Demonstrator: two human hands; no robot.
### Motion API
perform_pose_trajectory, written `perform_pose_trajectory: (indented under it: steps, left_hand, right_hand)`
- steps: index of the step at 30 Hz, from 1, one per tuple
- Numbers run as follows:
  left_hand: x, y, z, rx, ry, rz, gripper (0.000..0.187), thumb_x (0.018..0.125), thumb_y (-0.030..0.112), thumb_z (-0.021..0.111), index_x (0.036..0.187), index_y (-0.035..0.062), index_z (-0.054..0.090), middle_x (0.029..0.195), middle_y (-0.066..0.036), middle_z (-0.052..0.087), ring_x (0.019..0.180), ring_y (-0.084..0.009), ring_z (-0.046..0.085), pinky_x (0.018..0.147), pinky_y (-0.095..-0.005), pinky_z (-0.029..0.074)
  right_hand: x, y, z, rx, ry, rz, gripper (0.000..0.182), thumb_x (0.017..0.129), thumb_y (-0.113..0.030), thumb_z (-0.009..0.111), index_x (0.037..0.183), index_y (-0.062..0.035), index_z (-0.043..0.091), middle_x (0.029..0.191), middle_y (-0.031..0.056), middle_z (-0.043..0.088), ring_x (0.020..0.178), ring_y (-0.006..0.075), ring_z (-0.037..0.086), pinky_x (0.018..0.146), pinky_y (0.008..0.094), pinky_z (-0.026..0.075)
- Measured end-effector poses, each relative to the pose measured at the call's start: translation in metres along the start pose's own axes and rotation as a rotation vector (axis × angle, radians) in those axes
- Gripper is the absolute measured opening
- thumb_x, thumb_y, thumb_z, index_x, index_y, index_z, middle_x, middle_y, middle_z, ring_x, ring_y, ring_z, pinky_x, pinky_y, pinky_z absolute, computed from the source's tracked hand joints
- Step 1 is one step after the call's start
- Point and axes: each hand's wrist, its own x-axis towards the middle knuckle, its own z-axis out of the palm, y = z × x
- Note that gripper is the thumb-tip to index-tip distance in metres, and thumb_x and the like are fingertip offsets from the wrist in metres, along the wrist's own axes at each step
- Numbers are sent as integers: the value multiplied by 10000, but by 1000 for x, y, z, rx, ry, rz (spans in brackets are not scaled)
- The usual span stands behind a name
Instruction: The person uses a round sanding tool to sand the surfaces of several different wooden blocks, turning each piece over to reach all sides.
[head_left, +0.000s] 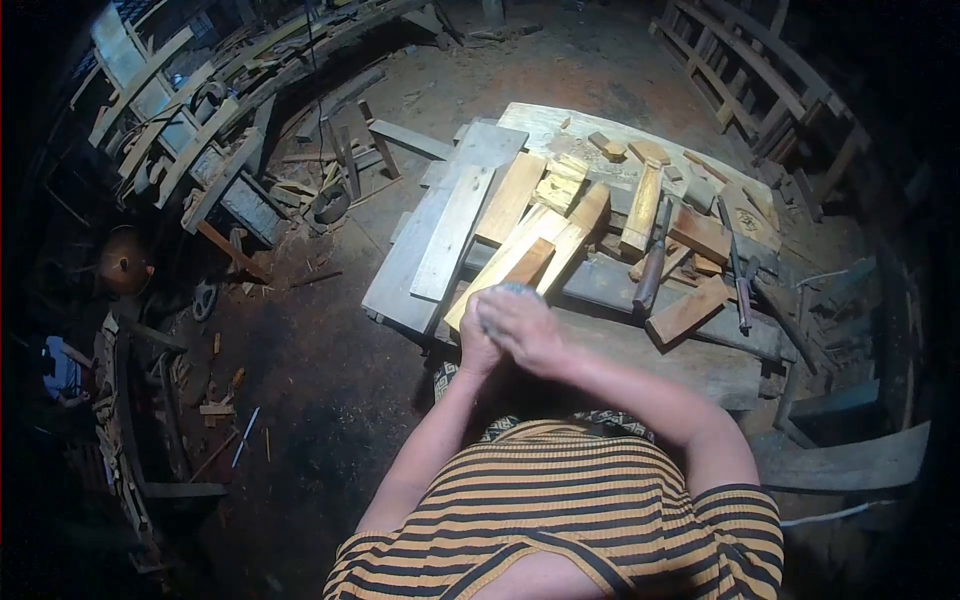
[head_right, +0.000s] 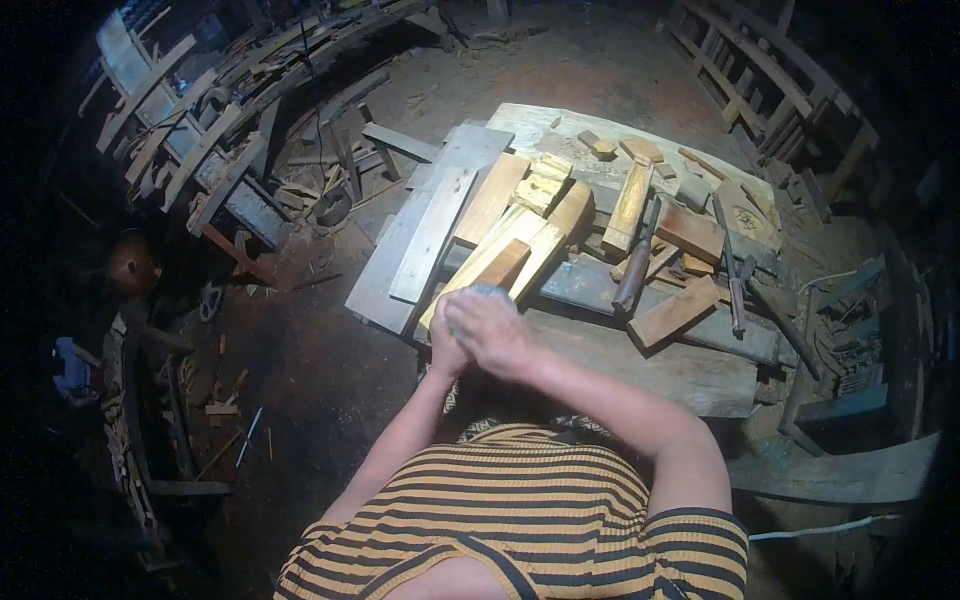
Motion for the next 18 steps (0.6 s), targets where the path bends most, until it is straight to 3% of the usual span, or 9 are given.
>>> perform_pose_trajectory:
  steps: [2,4,6,8,10,12,15,18]
  left_hand:
    - [-1,2,1,66,-13,4,468,762,245,712,1117,16,510,996,-93,608,901,-168,587,795,-304,472]
    - [0,-8,4,-126,-16,-148,447,778,219,703,1120,7,509,987,-94,604,903,-163,581,801,-300,469]
    - [0,3,6,-107,-19,-177,422,798,193,688,1123,-6,506,987,-105,604,908,-165,580,807,-295,466]
    - [1,9,6,-83,-16,-165,424,803,165,687,1133,-17,494,987,-100,595,910,-152,575,807,-290,463]
    - [1,15,5,-49,-4,-153,427,799,189,693,1122,-17,502,992,-100,596,911,-151,573,809,-292,461]
    - [1,6,5,-33,-2,-148,456,784,218,705,1124,-12,506,996,-95,598,917,-154,572,811,-291,460]
    - [-1,0,1,78,-5,-87,477,776,219,706,1140,-14,505,992,-130,617,916,-193,597,815,-306,468]
    - [2,6,4,39,-1,-69,475,783,214,704,1146,-17,502,995,-131,612,922,-187,590,818,-303,465]
  right_hand:
    - [-9,7,0,124,-43,-1,287,824,-197,567,1081,-73,586,1152,132,567,1128,301,503,960,417,370]
    - [0,33,-14,14,-120,56,306,825,-207,570,1096,-66,595,1182,137,559,1138,306,494,977,418,363]
    - [-5,99,4,-81,16,167,290,832,-211,558,1091,-88,599,1184,133,558,1151,304,480,985,420,354]
    - [7,112,-7,-60,20,309,253,828,-214,550,1035,-80,606,1121,124,571,1092,312,500,947,433,368]
    - [10,100,-4,-140,-3,307,238,816,-205,549,998,-58,594,1062,135,572,1031,321,513,900,440,386]
    - [3,64,2,-51,44,117,227,789,-182,561,965,-39,583,1024,140,567,983,334,522,849,450,405]
    - [-13,3,-8,73,-100,53,298,804,-172,606,1084,-73,588,1197,141,535,1165,309,477,994,416,352]
    - [-6,24,-16,92,-123,38,305,807,-158,601,1101,-81,582,1203,139,540,1159,298,488,1004,419,344]
